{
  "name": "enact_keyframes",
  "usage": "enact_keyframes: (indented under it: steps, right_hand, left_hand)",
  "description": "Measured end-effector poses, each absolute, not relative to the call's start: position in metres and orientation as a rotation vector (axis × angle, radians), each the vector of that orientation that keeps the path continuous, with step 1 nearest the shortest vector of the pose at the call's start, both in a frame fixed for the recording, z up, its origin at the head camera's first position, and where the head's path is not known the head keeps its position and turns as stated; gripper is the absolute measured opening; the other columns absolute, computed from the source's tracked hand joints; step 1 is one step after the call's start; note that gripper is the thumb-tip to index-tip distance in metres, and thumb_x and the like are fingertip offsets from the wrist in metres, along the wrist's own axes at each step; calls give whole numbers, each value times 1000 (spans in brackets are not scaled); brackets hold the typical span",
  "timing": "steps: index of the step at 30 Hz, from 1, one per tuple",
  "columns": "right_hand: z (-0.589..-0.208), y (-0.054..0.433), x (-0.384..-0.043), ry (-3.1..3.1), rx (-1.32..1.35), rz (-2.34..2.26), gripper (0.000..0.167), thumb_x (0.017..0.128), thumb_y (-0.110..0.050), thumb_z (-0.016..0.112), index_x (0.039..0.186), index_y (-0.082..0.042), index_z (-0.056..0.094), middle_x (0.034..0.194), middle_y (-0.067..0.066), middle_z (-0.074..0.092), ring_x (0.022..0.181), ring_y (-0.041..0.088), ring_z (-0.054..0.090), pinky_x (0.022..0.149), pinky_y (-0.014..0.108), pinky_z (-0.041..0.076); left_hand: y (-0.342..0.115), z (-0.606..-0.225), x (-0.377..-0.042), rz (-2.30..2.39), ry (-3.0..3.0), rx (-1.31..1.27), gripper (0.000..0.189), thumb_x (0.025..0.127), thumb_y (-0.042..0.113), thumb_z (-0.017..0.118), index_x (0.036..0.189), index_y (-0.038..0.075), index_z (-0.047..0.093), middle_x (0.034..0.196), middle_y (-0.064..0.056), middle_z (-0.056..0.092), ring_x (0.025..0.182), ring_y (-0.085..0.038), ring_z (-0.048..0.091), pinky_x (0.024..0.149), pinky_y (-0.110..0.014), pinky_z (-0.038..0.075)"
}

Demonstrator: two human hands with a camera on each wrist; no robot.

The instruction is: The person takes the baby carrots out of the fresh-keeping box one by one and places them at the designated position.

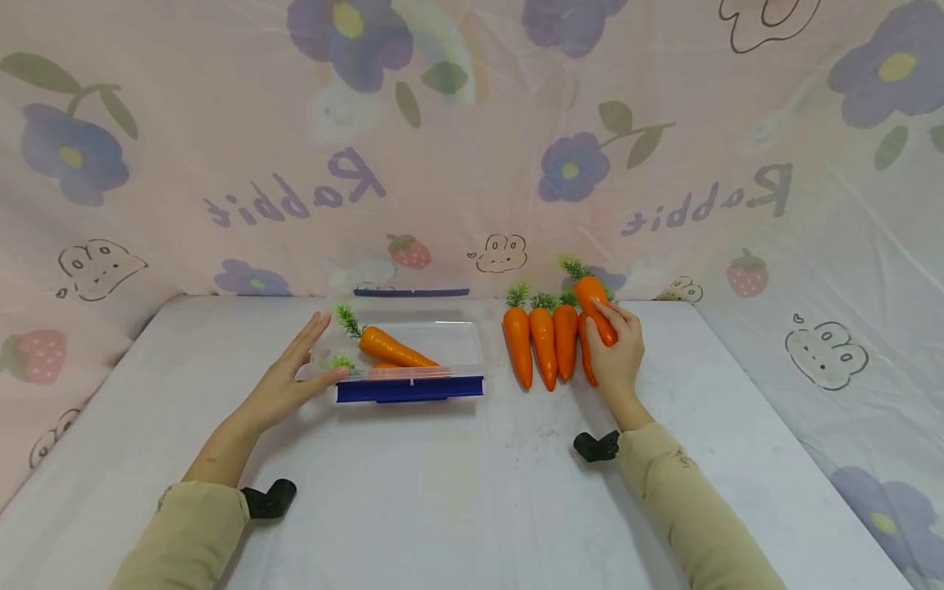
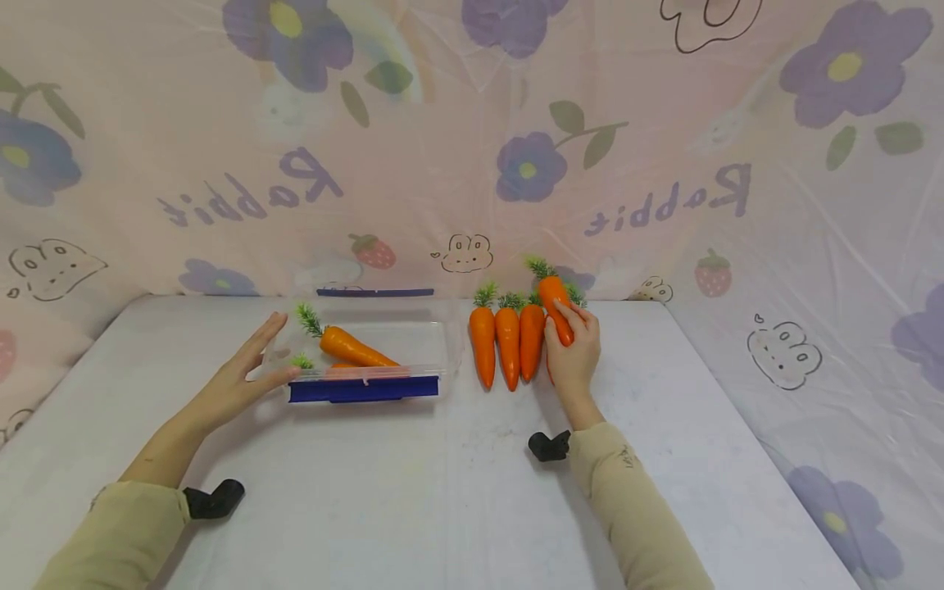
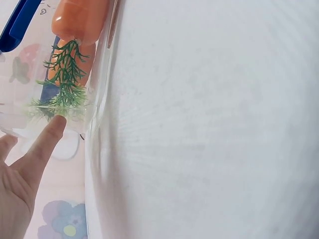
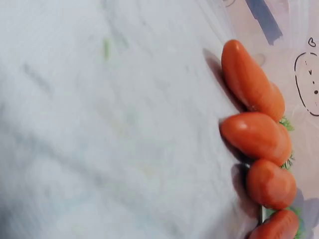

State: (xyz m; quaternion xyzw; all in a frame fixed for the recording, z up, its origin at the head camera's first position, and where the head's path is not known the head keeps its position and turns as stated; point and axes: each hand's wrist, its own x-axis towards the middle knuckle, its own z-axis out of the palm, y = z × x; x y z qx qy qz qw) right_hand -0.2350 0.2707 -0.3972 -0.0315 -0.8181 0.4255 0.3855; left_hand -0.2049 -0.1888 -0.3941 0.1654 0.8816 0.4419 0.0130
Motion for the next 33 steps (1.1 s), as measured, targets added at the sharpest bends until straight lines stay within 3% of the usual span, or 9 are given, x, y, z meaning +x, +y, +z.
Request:
enact_keyframes:
  steps: [24, 33]
  right_hand:
    - [-405, 318, -232, -2087, -414, 1135, 33, 92, -15, 60, 124, -7, 65, 127, 19, 54, 122, 33, 47, 107, 45, 34]
    - [-407, 325, -228, -2089, -495, 1147, 34, 92, -10, 58, 125, -2, 63, 128, 24, 53, 124, 36, 45, 107, 48, 34]
  left_hand:
    - [-189, -393, -204, 1385, 2749, 523, 83, 92, 36, 63, 154, 36, 8, 163, -4, -2, 137, -52, 26, 104, -71, 24]
    - [-188, -393, -205, 1380, 2747, 502, 83, 92, 38, 63, 154, 37, 7, 163, -6, -1, 135, -54, 28, 101, -72, 28]
